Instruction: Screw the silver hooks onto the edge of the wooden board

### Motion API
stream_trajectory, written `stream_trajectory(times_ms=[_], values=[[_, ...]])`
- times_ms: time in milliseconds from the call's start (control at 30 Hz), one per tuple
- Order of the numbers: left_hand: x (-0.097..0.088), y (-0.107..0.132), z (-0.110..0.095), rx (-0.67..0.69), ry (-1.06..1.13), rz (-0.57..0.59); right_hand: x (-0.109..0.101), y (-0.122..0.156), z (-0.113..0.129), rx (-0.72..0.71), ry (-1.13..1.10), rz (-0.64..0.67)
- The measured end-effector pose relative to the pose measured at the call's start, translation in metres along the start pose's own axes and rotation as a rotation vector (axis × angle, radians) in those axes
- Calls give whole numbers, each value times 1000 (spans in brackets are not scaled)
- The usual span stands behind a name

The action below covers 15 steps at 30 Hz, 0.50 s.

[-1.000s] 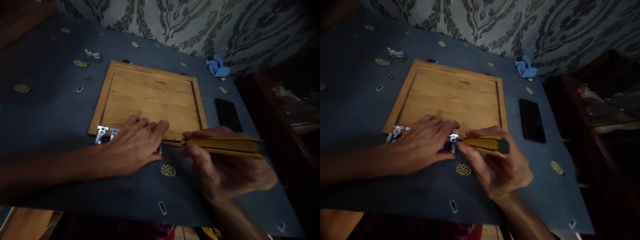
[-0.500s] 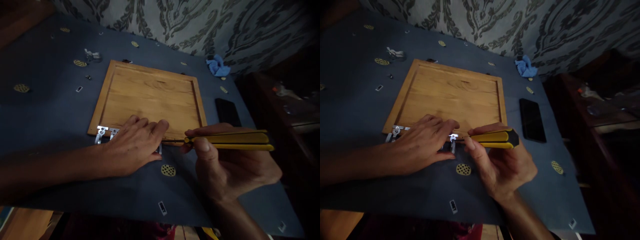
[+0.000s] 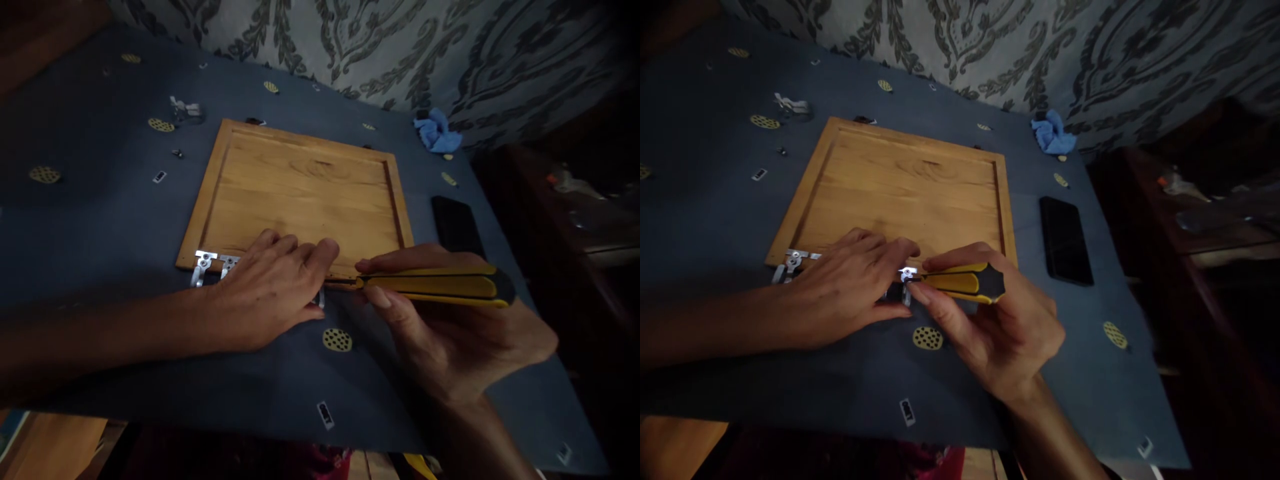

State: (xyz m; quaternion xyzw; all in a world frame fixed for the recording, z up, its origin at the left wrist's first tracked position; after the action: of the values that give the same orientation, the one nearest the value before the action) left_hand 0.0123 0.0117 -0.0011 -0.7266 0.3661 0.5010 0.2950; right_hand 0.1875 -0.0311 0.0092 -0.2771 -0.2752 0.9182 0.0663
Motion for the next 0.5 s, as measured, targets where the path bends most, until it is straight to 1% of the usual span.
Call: stream_trajectory(times_ms=[100,200,267,300,367,500], values=[[1,0,1,-2,6,9,-4,-7,2,53,-65,74],[0,-1,0,-8,8,23,-10,-13,2,113,-192,202],[0,-1,0,-13,8,36,-14,-15,1,114,-244,271],[-1,-1,-1,-13,10,40,-15,-15,1,106,-249,282],[-1,-2,-1,-10,13,42,-14,-13,1,84,-207,247],[-1,-2,0,0,7,21,-8,-2,1,24,14,33]])
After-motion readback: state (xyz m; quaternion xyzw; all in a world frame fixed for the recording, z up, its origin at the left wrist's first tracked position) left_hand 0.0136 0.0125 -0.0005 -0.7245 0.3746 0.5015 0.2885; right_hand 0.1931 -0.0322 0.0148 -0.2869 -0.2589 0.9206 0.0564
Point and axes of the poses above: each hand's wrist, its own y-axis away from the middle knuckle, its own x-axis out of the palm, z = x × y, the point moved 2 cm from there along -y, towards the middle knuckle, and after that the axes turned 7 degrees about x, right-handed, at the moved point
